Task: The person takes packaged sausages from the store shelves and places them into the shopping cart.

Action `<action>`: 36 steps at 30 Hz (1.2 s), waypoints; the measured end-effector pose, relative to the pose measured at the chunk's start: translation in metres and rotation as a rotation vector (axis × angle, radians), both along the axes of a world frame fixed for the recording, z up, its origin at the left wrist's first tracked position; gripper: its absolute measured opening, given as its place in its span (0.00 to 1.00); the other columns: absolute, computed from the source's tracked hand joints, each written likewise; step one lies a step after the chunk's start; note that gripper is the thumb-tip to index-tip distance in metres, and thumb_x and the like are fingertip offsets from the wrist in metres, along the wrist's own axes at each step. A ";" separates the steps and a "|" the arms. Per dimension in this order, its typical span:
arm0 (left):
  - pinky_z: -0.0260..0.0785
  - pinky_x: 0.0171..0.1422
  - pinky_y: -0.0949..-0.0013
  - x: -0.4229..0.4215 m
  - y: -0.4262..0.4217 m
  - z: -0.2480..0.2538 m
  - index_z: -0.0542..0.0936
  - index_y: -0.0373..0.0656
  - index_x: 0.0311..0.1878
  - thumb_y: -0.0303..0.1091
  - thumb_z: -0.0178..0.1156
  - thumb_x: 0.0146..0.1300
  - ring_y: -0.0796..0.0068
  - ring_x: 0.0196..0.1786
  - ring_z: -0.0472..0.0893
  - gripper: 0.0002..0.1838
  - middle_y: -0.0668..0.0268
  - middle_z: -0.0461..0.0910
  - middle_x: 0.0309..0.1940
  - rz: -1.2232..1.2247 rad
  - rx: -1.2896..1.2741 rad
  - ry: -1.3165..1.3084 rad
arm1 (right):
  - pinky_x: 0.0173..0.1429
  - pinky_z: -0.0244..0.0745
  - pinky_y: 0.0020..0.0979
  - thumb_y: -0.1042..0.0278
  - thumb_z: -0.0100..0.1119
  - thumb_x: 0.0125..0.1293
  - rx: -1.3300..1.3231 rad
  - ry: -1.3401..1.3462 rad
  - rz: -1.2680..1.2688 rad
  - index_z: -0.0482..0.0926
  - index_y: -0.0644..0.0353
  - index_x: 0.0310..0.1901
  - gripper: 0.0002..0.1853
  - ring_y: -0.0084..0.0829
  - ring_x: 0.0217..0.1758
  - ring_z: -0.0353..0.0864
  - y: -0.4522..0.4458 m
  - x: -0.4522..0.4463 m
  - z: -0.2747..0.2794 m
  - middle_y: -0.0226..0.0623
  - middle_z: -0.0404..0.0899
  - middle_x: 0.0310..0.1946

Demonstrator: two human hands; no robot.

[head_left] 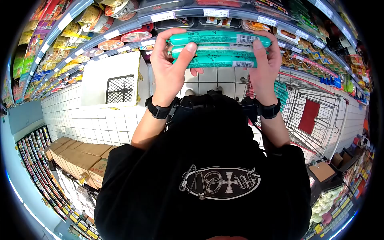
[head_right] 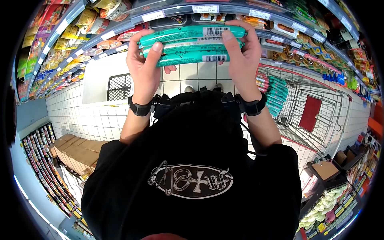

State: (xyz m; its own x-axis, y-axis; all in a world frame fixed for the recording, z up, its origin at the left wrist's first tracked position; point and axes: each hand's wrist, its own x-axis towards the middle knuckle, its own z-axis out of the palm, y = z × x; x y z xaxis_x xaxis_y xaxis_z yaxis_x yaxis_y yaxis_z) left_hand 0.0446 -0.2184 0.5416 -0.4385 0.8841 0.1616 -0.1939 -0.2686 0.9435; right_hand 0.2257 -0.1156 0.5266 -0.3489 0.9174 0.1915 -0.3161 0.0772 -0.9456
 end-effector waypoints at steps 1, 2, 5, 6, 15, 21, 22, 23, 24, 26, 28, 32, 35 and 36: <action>0.70 0.19 0.74 0.000 0.002 0.000 0.68 0.38 0.57 0.29 0.59 0.67 0.71 0.21 0.80 0.18 0.57 0.80 0.33 -0.002 -0.001 -0.001 | 0.20 0.71 0.18 0.63 0.60 0.69 0.012 -0.013 -0.013 0.74 0.58 0.54 0.15 0.13 0.27 0.75 0.001 0.001 0.000 0.27 0.77 0.31; 0.70 0.19 0.74 0.001 0.003 0.002 0.68 0.38 0.56 0.29 0.60 0.67 0.72 0.21 0.80 0.18 0.57 0.81 0.32 -0.002 0.010 -0.020 | 0.20 0.71 0.18 0.63 0.60 0.69 0.010 -0.014 -0.014 0.74 0.58 0.54 0.15 0.13 0.27 0.75 0.002 0.001 0.000 0.27 0.77 0.31; 0.70 0.19 0.74 0.000 0.005 0.002 0.68 0.36 0.56 0.28 0.61 0.66 0.73 0.21 0.81 0.18 0.58 0.81 0.31 -0.009 0.014 -0.036 | 0.20 0.71 0.18 0.62 0.60 0.69 0.045 -0.008 -0.021 0.75 0.58 0.53 0.15 0.13 0.27 0.74 0.004 0.002 0.000 0.27 0.76 0.30; 0.70 0.19 0.74 0.000 0.007 0.002 0.68 0.36 0.56 0.28 0.61 0.66 0.73 0.21 0.81 0.18 0.58 0.82 0.31 -0.015 0.015 -0.032 | 0.20 0.71 0.18 0.62 0.60 0.69 0.046 0.000 -0.019 0.75 0.58 0.53 0.15 0.13 0.26 0.74 0.006 0.002 0.001 0.27 0.76 0.29; 0.72 0.20 0.74 0.000 0.014 0.003 0.68 0.35 0.57 0.27 0.61 0.67 0.72 0.22 0.81 0.19 0.57 0.82 0.33 -0.046 0.039 -0.024 | 0.18 0.71 0.22 0.61 0.60 0.70 0.006 0.070 -0.014 0.76 0.58 0.51 0.13 0.16 0.24 0.77 0.015 0.000 0.004 0.28 0.77 0.28; 0.72 0.20 0.73 -0.001 0.019 0.001 0.68 0.35 0.58 0.28 0.60 0.68 0.71 0.21 0.82 0.18 0.57 0.82 0.33 -0.065 0.026 -0.010 | 0.17 0.72 0.23 0.61 0.60 0.70 0.014 0.073 -0.038 0.76 0.58 0.50 0.13 0.17 0.23 0.78 0.018 0.001 0.003 0.27 0.78 0.28; 0.72 0.20 0.73 0.000 0.020 0.001 0.68 0.35 0.58 0.28 0.60 0.68 0.71 0.21 0.82 0.18 0.57 0.82 0.33 -0.067 0.028 -0.008 | 0.17 0.71 0.23 0.61 0.60 0.70 0.016 0.065 -0.056 0.76 0.58 0.50 0.13 0.17 0.23 0.77 0.019 0.001 0.003 0.28 0.78 0.28; 0.72 0.20 0.72 0.000 0.021 0.001 0.68 0.36 0.58 0.30 0.58 0.69 0.70 0.21 0.82 0.18 0.57 0.82 0.32 -0.073 0.040 0.004 | 0.17 0.71 0.23 0.61 0.60 0.70 0.018 0.068 -0.059 0.76 0.58 0.50 0.13 0.17 0.23 0.77 0.019 0.002 0.003 0.28 0.78 0.28; 0.72 0.20 0.72 0.000 0.022 0.001 0.67 0.36 0.58 0.32 0.56 0.71 0.70 0.21 0.82 0.17 0.57 0.82 0.31 -0.079 0.052 0.015 | 0.17 0.72 0.23 0.61 0.60 0.70 0.014 0.068 -0.063 0.76 0.58 0.50 0.13 0.17 0.23 0.78 0.019 0.002 0.003 0.28 0.78 0.28; 0.72 0.21 0.71 -0.001 0.024 0.001 0.67 0.36 0.59 0.34 0.52 0.73 0.68 0.21 0.81 0.17 0.55 0.81 0.32 -0.092 0.055 0.004 | 0.17 0.72 0.23 0.61 0.60 0.70 0.008 0.079 -0.065 0.76 0.58 0.50 0.13 0.17 0.23 0.78 0.019 0.002 0.003 0.27 0.78 0.27; 0.72 0.21 0.71 -0.003 0.023 0.001 0.67 0.37 0.59 0.40 0.45 0.77 0.67 0.21 0.80 0.18 0.53 0.81 0.33 -0.104 0.064 0.042 | 0.17 0.72 0.23 0.60 0.60 0.70 0.043 0.050 -0.094 0.76 0.58 0.49 0.13 0.17 0.22 0.78 0.018 0.002 0.006 0.28 0.78 0.27; 0.72 0.21 0.71 0.000 0.025 0.004 0.67 0.36 0.59 0.39 0.45 0.77 0.68 0.20 0.80 0.17 0.53 0.81 0.33 -0.090 0.083 0.052 | 0.17 0.72 0.23 0.59 0.60 0.70 0.060 0.092 -0.089 0.77 0.58 0.48 0.13 0.17 0.22 0.78 0.019 0.002 0.007 0.28 0.78 0.26; 0.72 0.21 0.72 0.001 0.027 0.004 0.67 0.36 0.58 0.40 0.45 0.77 0.69 0.20 0.80 0.17 0.53 0.81 0.31 -0.074 0.078 0.051 | 0.17 0.73 0.23 0.59 0.61 0.69 0.045 0.062 -0.107 0.77 0.58 0.48 0.13 0.17 0.22 0.78 0.019 0.002 0.008 0.28 0.77 0.25; 0.72 0.21 0.72 0.001 0.027 0.004 0.67 0.36 0.58 0.40 0.45 0.77 0.69 0.20 0.80 0.17 0.53 0.81 0.31 -0.065 0.071 0.072 | 0.17 0.73 0.23 0.59 0.61 0.69 0.042 0.068 -0.111 0.77 0.58 0.48 0.13 0.16 0.22 0.77 0.019 0.000 0.009 0.27 0.77 0.25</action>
